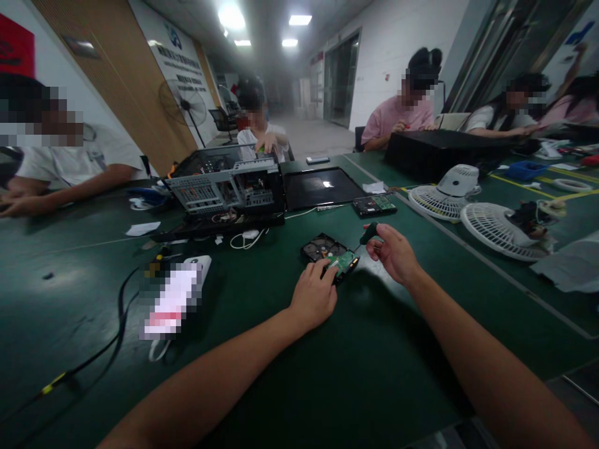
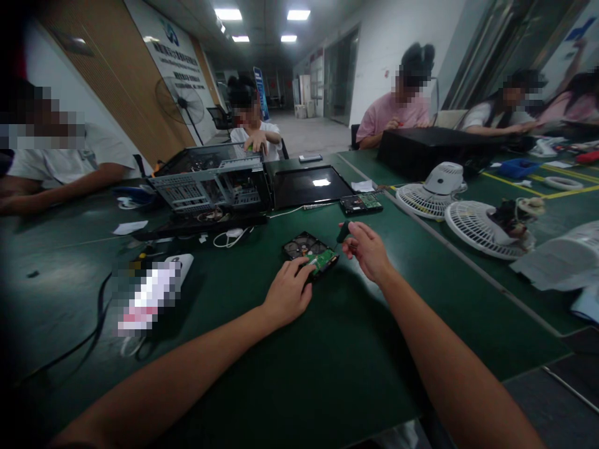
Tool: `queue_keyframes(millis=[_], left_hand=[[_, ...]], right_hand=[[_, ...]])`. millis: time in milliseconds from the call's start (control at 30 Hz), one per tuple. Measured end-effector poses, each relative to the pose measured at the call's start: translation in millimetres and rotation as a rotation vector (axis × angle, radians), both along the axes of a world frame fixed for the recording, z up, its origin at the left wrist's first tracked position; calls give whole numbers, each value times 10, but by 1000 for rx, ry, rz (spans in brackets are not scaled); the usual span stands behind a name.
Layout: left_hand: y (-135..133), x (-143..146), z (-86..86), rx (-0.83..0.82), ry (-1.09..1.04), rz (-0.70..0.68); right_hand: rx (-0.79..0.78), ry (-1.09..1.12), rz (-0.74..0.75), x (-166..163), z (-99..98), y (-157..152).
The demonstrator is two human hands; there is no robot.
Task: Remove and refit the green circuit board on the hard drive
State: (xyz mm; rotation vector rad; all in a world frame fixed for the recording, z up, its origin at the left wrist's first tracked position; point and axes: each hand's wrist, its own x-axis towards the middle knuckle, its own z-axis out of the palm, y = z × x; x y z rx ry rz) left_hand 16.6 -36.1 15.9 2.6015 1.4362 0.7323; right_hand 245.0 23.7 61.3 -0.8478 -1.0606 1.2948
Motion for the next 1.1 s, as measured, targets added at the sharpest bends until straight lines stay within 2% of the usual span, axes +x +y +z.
queue_keyframes(millis=[333, 700, 967, 1100], left_hand=[[-12, -9, 6, 5, 7, 3], [-4, -9, 11, -8, -13, -5], [2, 0, -23, -3, -11, 0], [0, 0, -11, 1, -2, -6]], right_hand=[[-13, 24, 69, 0, -7, 16], [-15, -42, 52, -4, 28, -20], [-41, 8, 103, 10, -4, 20], [-27, -5, 75, -9, 7, 3]])
